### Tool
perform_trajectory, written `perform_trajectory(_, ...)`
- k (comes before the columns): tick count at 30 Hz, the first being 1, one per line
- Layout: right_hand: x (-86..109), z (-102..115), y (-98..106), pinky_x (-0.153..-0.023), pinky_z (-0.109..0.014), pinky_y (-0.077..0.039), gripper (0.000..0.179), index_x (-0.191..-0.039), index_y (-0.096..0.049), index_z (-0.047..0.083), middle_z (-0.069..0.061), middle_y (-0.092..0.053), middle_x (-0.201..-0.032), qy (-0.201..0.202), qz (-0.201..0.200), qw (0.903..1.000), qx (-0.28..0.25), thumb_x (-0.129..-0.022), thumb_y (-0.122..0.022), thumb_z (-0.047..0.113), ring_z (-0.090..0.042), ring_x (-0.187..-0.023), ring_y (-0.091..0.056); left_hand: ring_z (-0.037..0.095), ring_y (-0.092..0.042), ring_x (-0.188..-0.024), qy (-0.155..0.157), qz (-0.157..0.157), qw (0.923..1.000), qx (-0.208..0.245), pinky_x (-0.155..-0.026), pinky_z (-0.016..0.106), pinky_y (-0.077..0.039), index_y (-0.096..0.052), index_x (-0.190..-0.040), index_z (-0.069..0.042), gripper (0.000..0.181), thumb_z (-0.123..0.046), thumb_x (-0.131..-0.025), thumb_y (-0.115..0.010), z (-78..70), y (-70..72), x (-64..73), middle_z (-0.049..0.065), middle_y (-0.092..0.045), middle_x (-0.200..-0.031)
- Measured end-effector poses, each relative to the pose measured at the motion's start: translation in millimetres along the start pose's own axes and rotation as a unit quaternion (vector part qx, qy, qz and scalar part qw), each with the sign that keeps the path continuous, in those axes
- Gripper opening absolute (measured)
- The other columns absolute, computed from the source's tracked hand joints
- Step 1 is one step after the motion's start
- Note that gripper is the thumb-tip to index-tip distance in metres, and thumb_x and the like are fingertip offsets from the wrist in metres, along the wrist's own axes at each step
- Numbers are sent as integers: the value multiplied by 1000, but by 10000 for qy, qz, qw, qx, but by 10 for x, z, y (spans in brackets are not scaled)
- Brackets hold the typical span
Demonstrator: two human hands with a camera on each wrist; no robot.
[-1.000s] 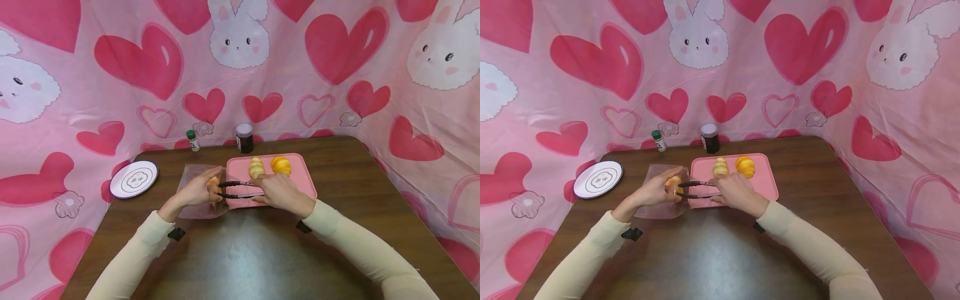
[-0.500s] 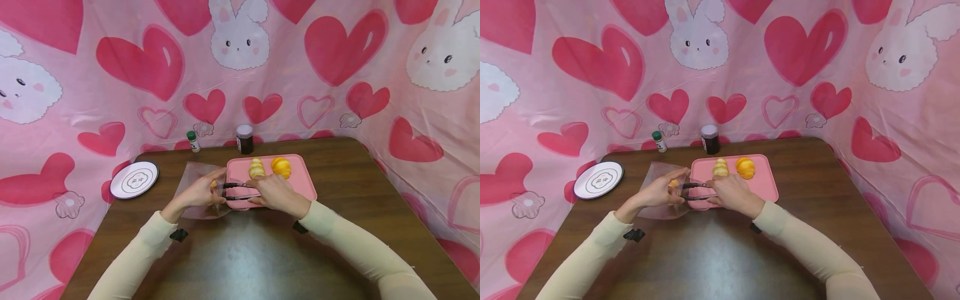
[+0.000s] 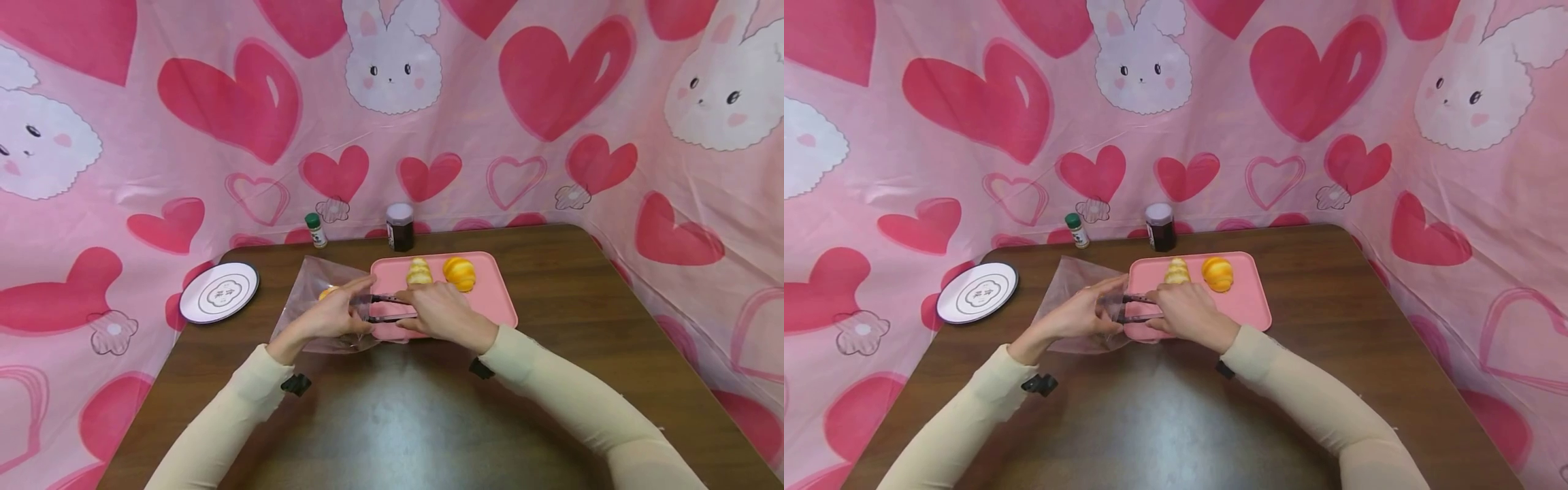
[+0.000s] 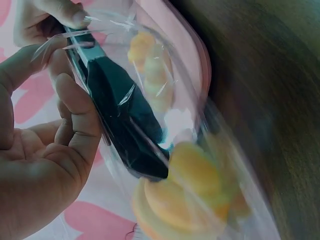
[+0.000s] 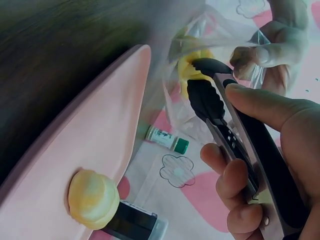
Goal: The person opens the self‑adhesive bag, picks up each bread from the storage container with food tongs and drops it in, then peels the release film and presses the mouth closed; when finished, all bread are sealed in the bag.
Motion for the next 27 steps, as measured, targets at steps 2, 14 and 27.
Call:
perform_trajectory(2,-17,11,1,-52,-35,-52,45,-119,-73,25,3,-72,-96,-22,-15,10000,5,-82,-78,50,-24,-68,-66,7,-49,-53,-81,-14,10000,56,-52,24,-49,-33,-156,-11,92,-12,-78,-82,-7,-6,-11,15,-38,-157)
perform_trajectory(14,-21,23,-26,-51,-34,-51,49,-121,-72,25,4,-74,-101,92,-103,9999,13,-82,-77,53,-22,-71,-68,9,-54,-60,156,3,9997,164,-57,24,-50,-31,-156,-9,92,-17,-80,-81,43,-8,-11,18,-37,-157)
perform_trajectory(27,-49,66,-80,-51,-31,-50,49,-120,-72,26,5,-75,-102,134,-22,9998,-162,-81,-76,55,-18,-77,-69,13,-62,-62,100,213,9954,928,-57,28,-54,-26,-159,-18,95,-16,-81,-81,7,-54,-8,13,-34,-157)
Point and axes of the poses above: each hand's wrist, its own x-axis away from the middle knuckle, its own y-axis out of the back of the hand, z = x × y, the point moved 4 cm from there along -x, towards the middle knuckle
